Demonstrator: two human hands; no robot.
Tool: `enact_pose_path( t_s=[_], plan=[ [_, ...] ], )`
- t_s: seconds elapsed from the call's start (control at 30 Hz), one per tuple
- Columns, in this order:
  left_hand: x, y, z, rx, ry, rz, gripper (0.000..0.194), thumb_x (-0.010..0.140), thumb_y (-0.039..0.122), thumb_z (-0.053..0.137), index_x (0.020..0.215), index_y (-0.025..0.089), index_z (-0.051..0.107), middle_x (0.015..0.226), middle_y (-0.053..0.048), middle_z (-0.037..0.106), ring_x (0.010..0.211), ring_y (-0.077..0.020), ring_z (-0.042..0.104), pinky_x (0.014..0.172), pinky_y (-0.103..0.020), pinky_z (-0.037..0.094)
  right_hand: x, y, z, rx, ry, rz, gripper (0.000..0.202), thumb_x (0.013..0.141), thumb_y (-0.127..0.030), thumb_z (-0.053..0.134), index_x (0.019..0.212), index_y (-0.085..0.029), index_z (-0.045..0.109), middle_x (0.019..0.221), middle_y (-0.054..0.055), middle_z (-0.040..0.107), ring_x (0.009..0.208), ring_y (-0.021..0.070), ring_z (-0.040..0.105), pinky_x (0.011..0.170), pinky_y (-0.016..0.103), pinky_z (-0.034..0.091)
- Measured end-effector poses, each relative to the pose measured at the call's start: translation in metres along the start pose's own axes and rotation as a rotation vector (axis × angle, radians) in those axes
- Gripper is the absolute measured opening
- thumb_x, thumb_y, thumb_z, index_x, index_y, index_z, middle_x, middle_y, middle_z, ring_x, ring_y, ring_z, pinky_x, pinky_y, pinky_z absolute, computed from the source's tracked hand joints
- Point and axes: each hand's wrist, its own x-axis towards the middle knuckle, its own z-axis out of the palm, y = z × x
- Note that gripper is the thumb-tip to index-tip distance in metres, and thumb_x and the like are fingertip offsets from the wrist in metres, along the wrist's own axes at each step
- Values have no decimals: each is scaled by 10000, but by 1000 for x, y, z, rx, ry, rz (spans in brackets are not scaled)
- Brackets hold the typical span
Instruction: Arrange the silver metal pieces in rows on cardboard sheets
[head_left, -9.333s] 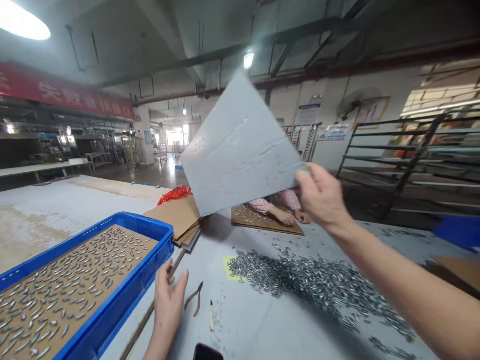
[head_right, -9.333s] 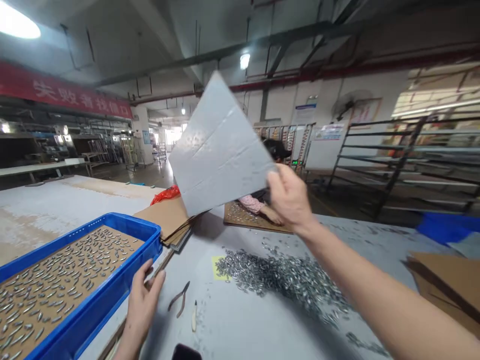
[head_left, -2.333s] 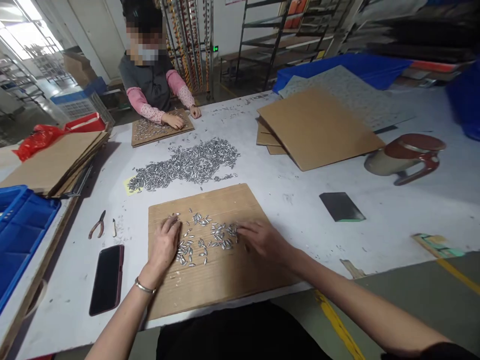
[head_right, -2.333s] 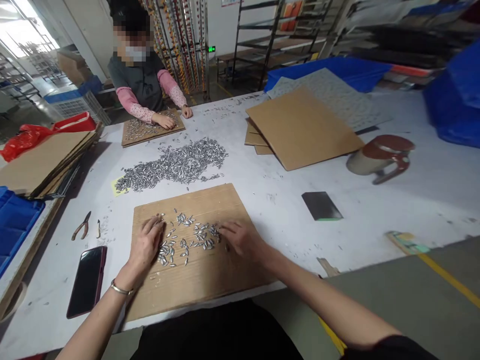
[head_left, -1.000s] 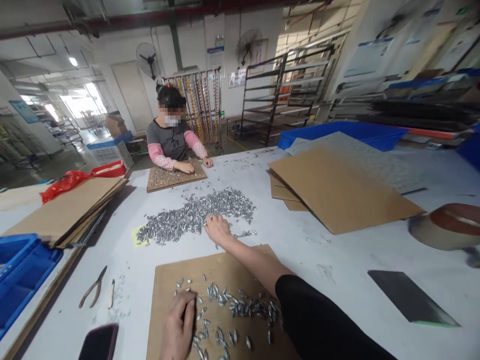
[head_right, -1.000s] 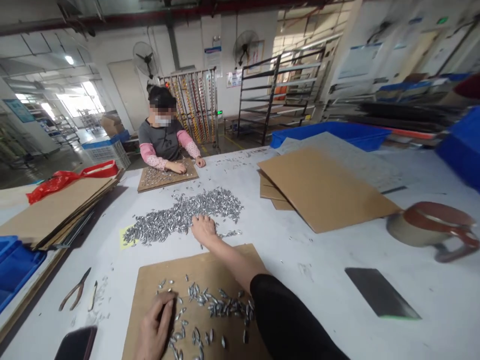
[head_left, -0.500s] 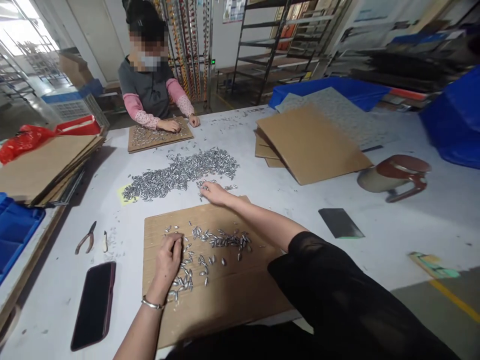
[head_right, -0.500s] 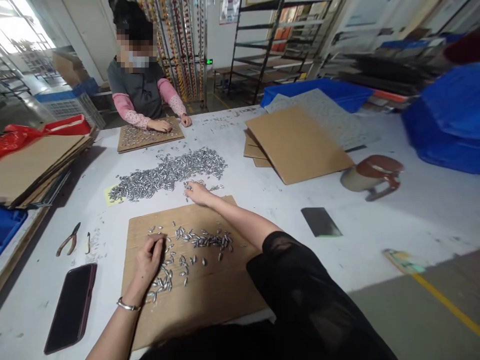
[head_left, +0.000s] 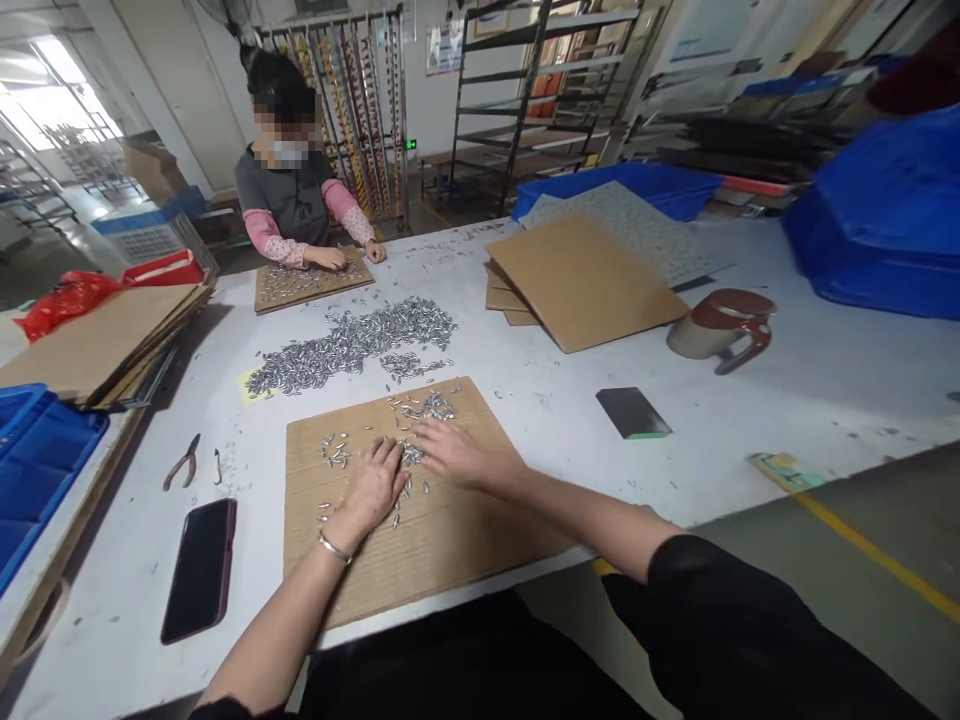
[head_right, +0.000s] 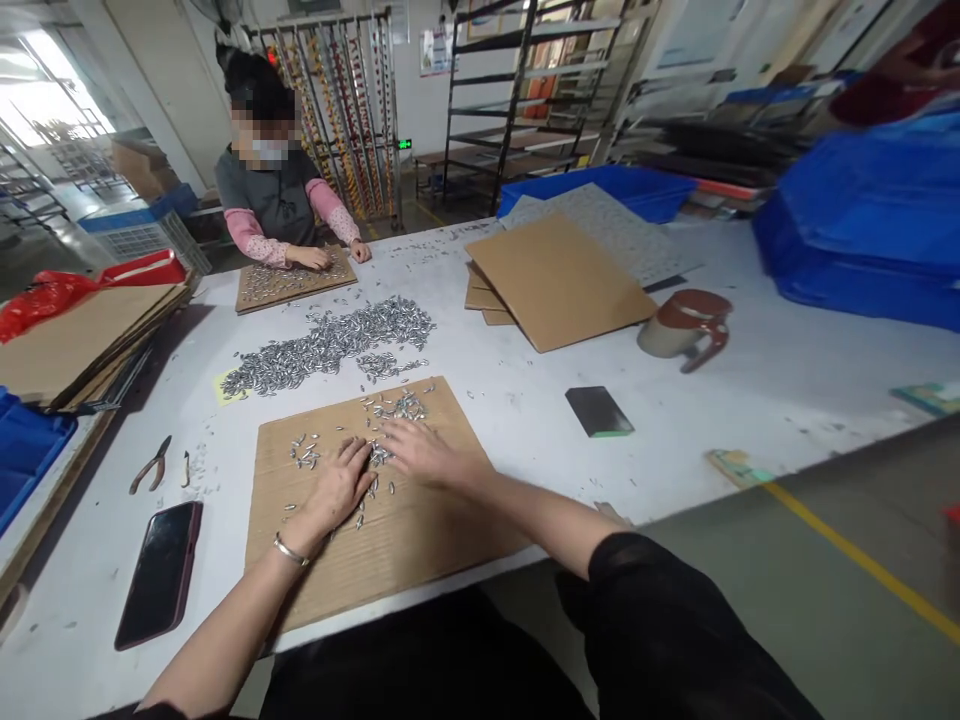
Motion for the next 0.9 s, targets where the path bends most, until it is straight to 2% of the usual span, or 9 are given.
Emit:
enact_pose_path(
  t_s=[0.1,0.17,0.23,0.33,0.43,0.53,0.67,0.77,0.9],
  plan=[
    [-42,5,-10,-25,-8,64,343,1022,285,474,1330,203,600,1320,-120,673,1252,-281,594,1061,-511,511,-44,-19,11,2,-8,-187,397,1015,-234,472,1384,-203,615,1458,135,582,1374,270,485,1168,517,362],
    [-65,6,-20,-45,27,60,323,1027,264,456,1305,228,618,1315,-105,679,1238,-276,603,1040,-508,532,-60,-17,10,32,12,-252,391,1030,-206,415,1353,-199,634,1409,126,622,1320,239,536,1149,486,398],
    [-74,9,-25,-45,74,55,334,1025,251,457,1322,235,610,1360,-103,657,1287,-284,574,1059,-521,525,-59,-5,5,42,83,-191,396,1041,-220,389,1352,-190,633,1416,131,615,1333,237,528,1155,485,396],
    [-60,17,-21,-6,78,56,352,1025,249,463,1349,211,596,1404,-117,629,1342,-300,532,1086,-548,505,-34,15,-1,-14,177,64,432,1034,-308,441,1418,-170,583,1535,165,494,1451,298,399,1186,542,339],
    [-49,24,-11,52,38,72,322,1023,252,471,1296,199,633,1375,-132,649,1287,-311,578,1045,-559,533,-20,14,4,-64,126,174,488,1010,-349,496,1448,-142,550,1561,192,453,1476,341,350,1177,570,333],
    [-69,22,-13,50,24,80,301,1022,211,461,1248,222,660,1358,-113,661,1240,-286,613,1026,-523,553,-41,-12,15,-51,42,-23,463,994,-341,515,1411,-153,588,1509,171,524,1447,332,393,1184,556,327],
    [-97,11,-33,-47,97,89,292,1007,190,492,1250,232,649,1325,-102,677,1246,-253,611,1030,-441,560,-74,-33,16,28,25,-284,427,1004,-329,481,1385,-186,608,1495,132,546,1395,271,463,1213,507,299],
    [-68,8,-39,-101,96,88,332,1017,187,465,1315,224,607,1368,-111,649,1280,-238,581,1080,-433,523,-52,-9,2,13,72,-168,426,1014,-292,446,1392,-173,601,1493,152,543,1422,279,432,1202,520,311],
    [20,8,-21,-58,28,87,367,1040,223,397,1356,181,581,1395,-139,624,1333,-254,531,1107,-470,489,8,36,-5,-50,124,135,478,1033,-309,410,1467,-144,525,1567,188,446,1462,308,383,1191,548,324]
  ],
)
